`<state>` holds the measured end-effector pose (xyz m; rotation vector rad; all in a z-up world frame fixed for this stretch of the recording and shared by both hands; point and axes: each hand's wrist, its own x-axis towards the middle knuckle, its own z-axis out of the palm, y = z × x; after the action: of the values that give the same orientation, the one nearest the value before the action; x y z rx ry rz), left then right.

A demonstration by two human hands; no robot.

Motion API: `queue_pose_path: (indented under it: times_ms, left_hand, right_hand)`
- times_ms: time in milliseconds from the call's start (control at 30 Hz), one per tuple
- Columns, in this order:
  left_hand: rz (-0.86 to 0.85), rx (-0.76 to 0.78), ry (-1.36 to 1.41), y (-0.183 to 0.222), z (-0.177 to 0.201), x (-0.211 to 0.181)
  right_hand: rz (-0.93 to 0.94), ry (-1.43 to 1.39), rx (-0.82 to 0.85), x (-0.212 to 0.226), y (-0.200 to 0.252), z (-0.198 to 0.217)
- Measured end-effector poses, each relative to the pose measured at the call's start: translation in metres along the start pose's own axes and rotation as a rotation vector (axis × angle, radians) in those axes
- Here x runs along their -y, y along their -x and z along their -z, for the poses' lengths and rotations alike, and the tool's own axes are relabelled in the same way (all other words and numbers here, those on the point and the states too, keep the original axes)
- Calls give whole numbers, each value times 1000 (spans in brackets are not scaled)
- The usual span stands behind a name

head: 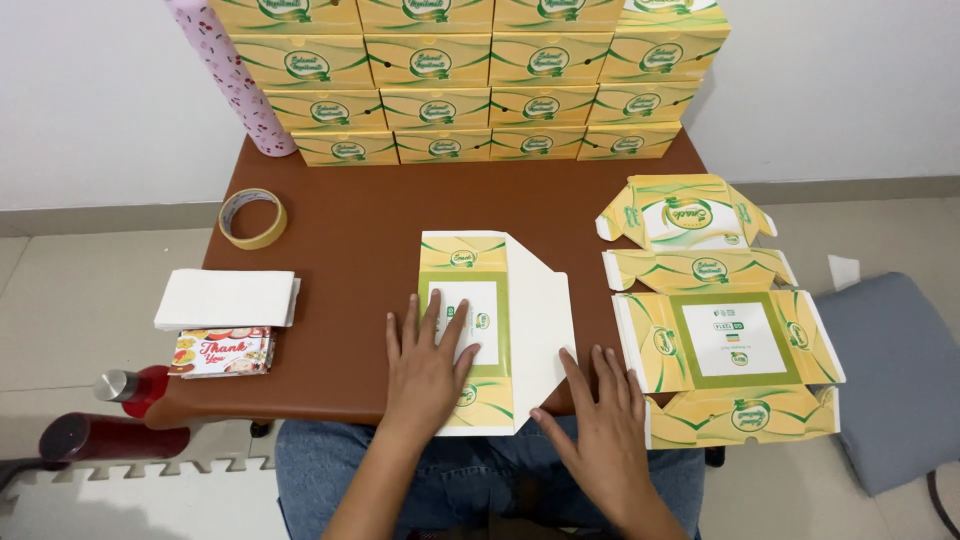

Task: Assembling cardboard boxes by folding flat templates, tucking in flaps, and stacking the finished products.

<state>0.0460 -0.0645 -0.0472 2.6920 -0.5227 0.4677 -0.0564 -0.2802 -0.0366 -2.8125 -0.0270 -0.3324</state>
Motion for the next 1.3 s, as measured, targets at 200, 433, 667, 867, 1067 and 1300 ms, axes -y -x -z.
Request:
queue_pose_path:
  times_ms: [200,433,667,867,1067,1300]
  left_hand:
    - [22,32,19,0,4,-1]
    - [2,45,47,1,3,2]
    - [-35,25,69,0,8,0]
    - [-24,27,97,2,6,2]
    - [-42,5,85,1,5,3]
    - [12,206,127,-6,30,-2]
  right_hand:
    - [28,-69,-33,7,0,0]
    - [-17,-205,-30,20,-5,9]
    - [26,-385,-56,39,-15,8]
    - [-41,-332,-102,24,-21,11]
    - [91,-236,-16,31,-24,8]
    - [-8,-65,258,22,-78,1]
